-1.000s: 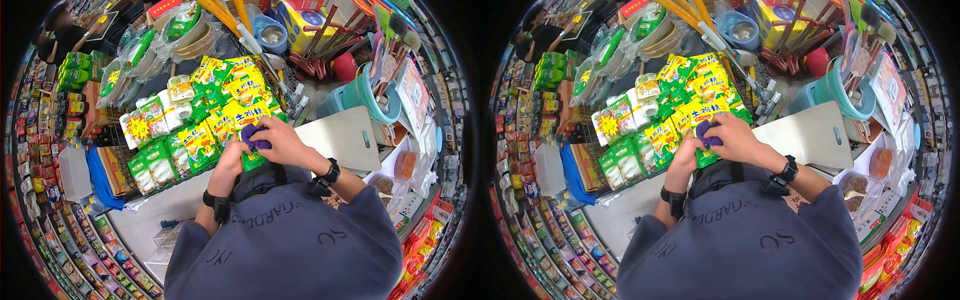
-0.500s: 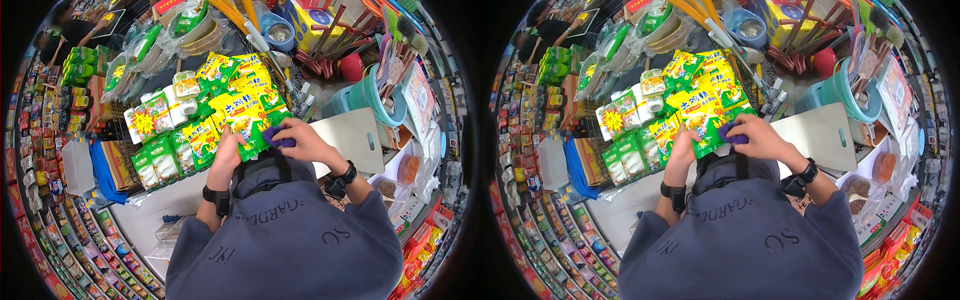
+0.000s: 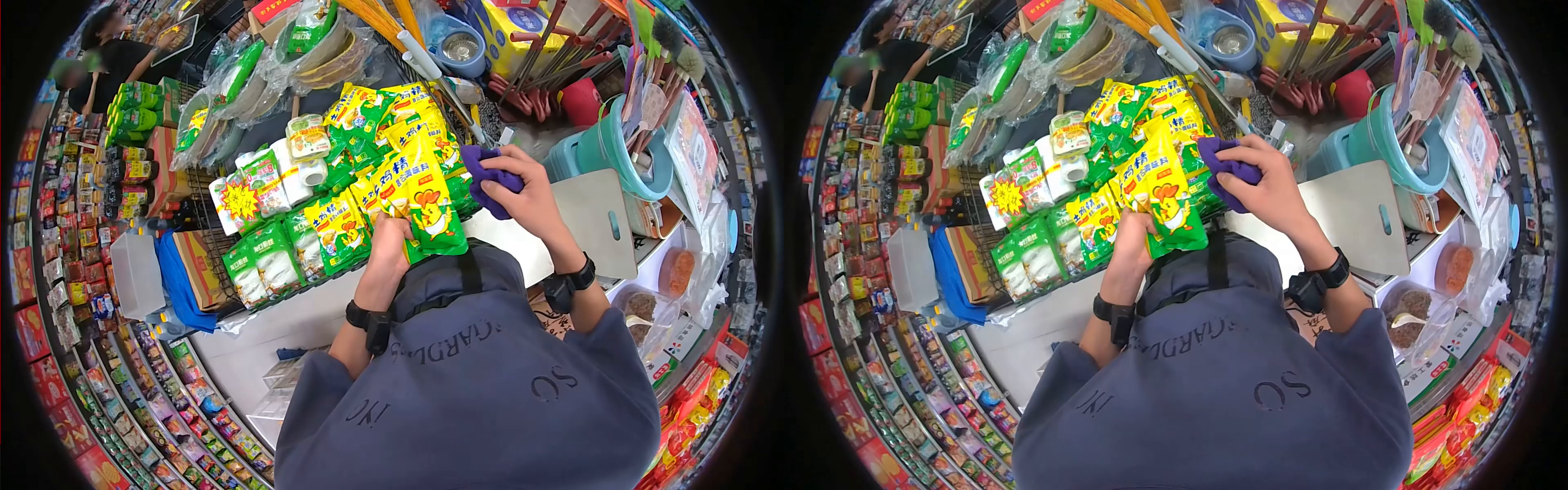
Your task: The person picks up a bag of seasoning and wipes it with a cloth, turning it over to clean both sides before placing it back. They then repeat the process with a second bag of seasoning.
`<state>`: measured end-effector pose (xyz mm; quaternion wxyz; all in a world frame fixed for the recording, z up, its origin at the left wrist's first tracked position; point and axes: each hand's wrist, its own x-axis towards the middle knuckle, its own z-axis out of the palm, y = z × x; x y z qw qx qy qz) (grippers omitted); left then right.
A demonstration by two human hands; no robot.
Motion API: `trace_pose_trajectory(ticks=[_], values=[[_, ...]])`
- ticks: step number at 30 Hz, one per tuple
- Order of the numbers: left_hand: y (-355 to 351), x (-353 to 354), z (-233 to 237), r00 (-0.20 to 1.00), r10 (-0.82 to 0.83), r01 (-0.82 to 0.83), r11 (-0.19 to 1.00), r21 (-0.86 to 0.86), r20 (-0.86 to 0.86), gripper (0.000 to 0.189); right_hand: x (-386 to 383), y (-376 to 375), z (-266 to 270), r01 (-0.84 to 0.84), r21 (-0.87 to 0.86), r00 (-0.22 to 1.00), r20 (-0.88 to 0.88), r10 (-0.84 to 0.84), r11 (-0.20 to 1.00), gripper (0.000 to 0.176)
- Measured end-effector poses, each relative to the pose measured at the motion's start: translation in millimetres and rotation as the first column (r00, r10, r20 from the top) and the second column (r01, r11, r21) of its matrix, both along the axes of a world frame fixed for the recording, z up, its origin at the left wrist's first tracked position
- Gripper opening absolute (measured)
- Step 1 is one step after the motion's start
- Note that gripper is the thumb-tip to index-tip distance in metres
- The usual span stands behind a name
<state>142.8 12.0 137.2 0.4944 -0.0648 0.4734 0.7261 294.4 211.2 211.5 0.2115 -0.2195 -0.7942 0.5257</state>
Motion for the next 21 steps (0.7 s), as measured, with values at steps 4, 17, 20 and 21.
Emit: trace_pose_trajectory(ticks=[4, 17, 20, 21], values=[[5, -2, 3, 0.998, 0.033, -0.033, 0.999, 0.001, -0.055, 0.056, 4, 2, 3, 0.039, -0.079, 0.999, -0.001, -0.039, 0.996, 0.03], [-17, -55, 76, -0.535, 0.044, 0.202, 0.976, -0.077, -0.844, 0.052, 10, 18, 26, 0.082, -0.149, 0.974, -0.199, -0.111, 0.986, 0.029], [-26, -58, 122, -0.603, 0.058, 0.234, 0.967, -0.106, -0.795, 0.05, 9, 10, 50, -0.039, -0.172, 0.955, -0.296, -0.014, 0.984, 0.029], [-29, -57, 136, -0.624, 0.05, 0.246, 0.96, -0.136, -0.78, 0.05, 9, 6, 59, -0.12, -0.132, 0.937, -0.344, 0.068, 0.984, 0.029]])
